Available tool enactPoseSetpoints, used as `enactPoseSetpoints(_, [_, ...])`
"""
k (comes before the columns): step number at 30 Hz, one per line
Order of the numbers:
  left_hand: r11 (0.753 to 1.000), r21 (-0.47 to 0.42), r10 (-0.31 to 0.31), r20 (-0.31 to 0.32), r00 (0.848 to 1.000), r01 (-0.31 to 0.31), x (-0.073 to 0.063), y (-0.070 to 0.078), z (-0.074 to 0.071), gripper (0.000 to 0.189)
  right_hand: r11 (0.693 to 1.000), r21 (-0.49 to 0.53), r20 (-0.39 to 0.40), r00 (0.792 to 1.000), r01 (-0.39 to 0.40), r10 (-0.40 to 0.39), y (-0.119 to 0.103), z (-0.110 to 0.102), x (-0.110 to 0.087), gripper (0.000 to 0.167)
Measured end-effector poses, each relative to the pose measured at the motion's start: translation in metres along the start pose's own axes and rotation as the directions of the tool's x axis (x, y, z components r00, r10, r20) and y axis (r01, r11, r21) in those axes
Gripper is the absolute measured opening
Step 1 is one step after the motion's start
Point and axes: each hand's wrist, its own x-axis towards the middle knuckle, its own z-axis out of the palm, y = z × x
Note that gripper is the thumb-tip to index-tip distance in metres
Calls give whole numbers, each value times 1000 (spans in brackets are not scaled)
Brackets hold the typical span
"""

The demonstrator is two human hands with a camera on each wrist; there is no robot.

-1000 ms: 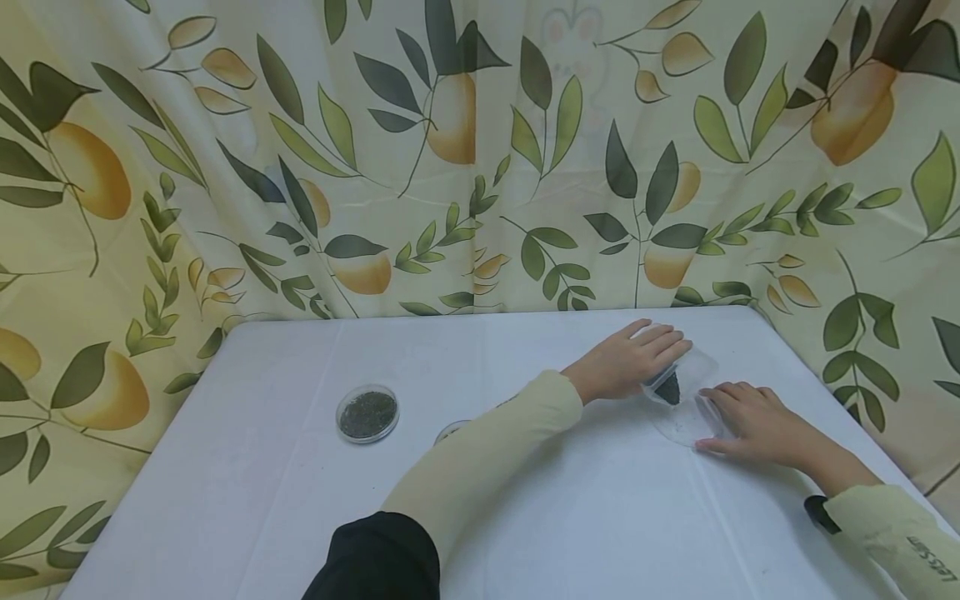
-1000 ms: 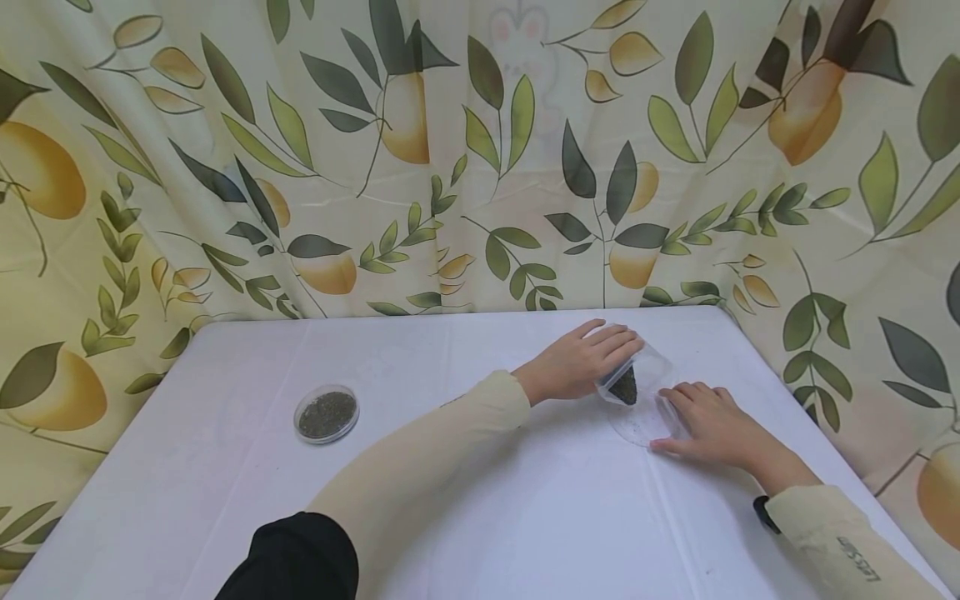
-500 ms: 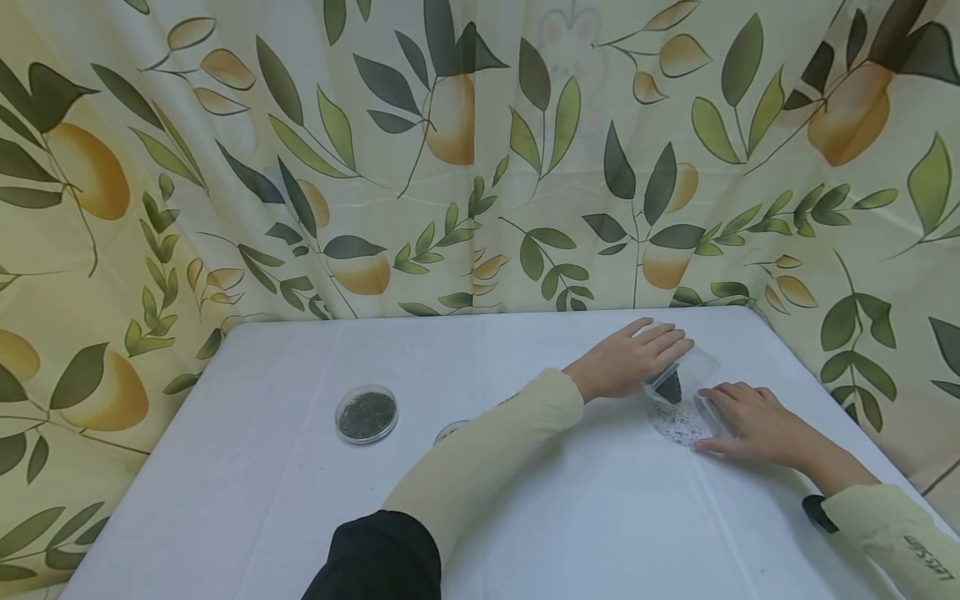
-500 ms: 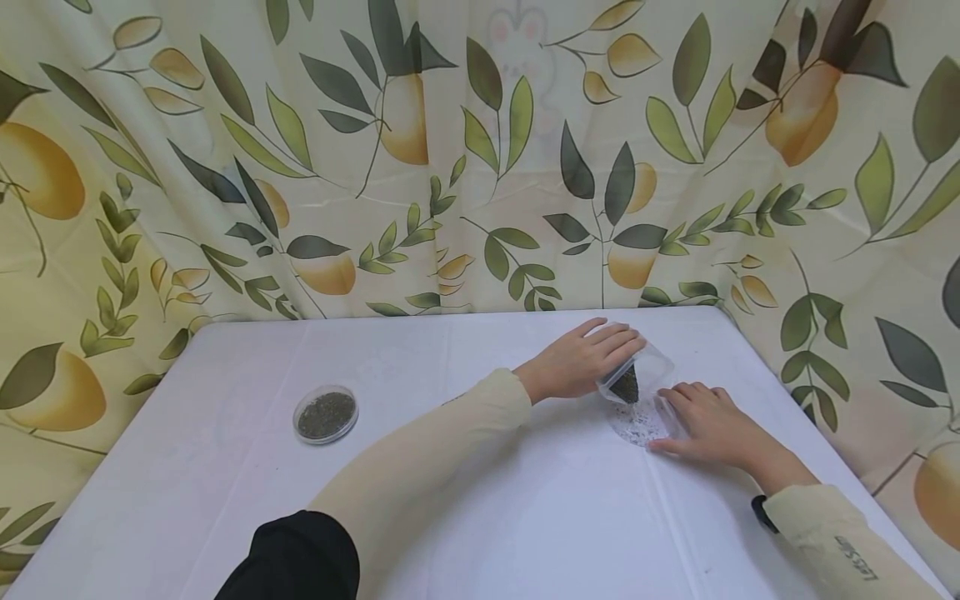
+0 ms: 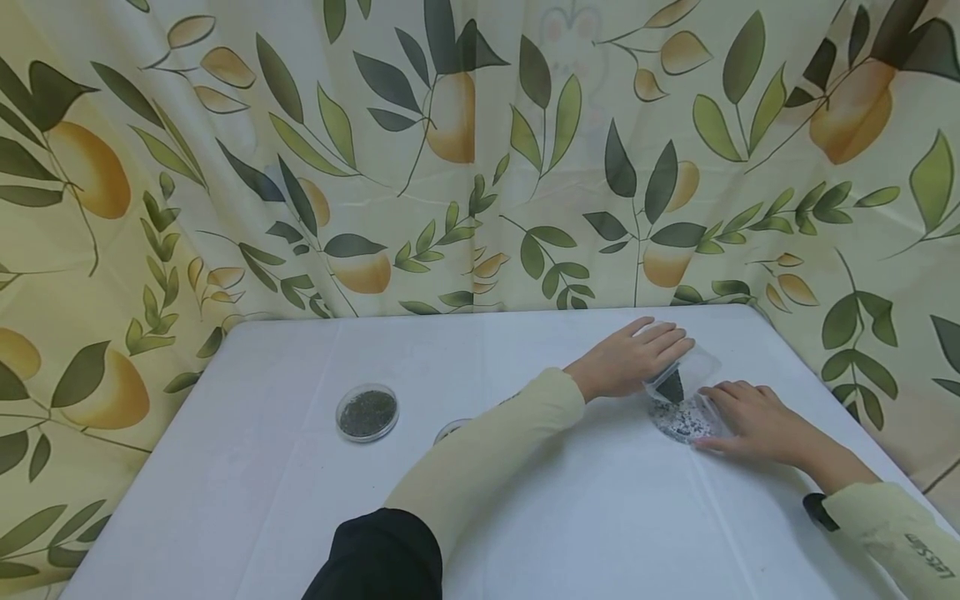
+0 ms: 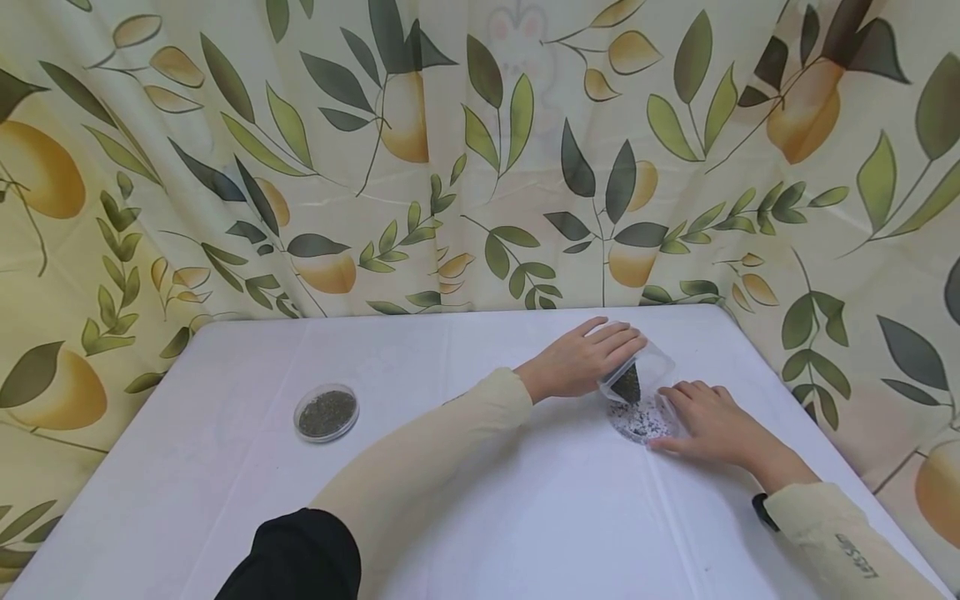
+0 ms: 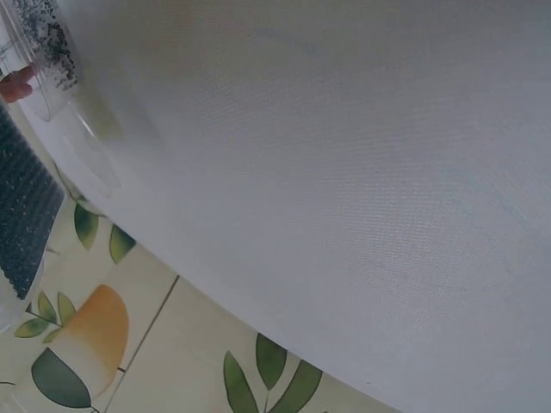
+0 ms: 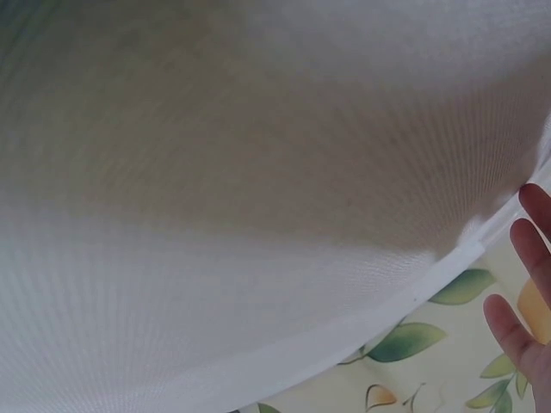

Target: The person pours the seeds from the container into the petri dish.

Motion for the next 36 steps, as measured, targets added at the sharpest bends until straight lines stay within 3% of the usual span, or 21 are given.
enactPoseSetpoints(18, [1000, 30, 2, -20, 1000, -2, 7, 0, 4, 47, 1000, 8, -6, 1000, 6, -6, 0, -3, -2, 85])
enactPoseSetpoints(36, [998, 65, 13, 9, 1000, -14, 10, -2, 3, 47, 1000, 9, -2, 1000, -2, 2, 1, -1, -1, 87])
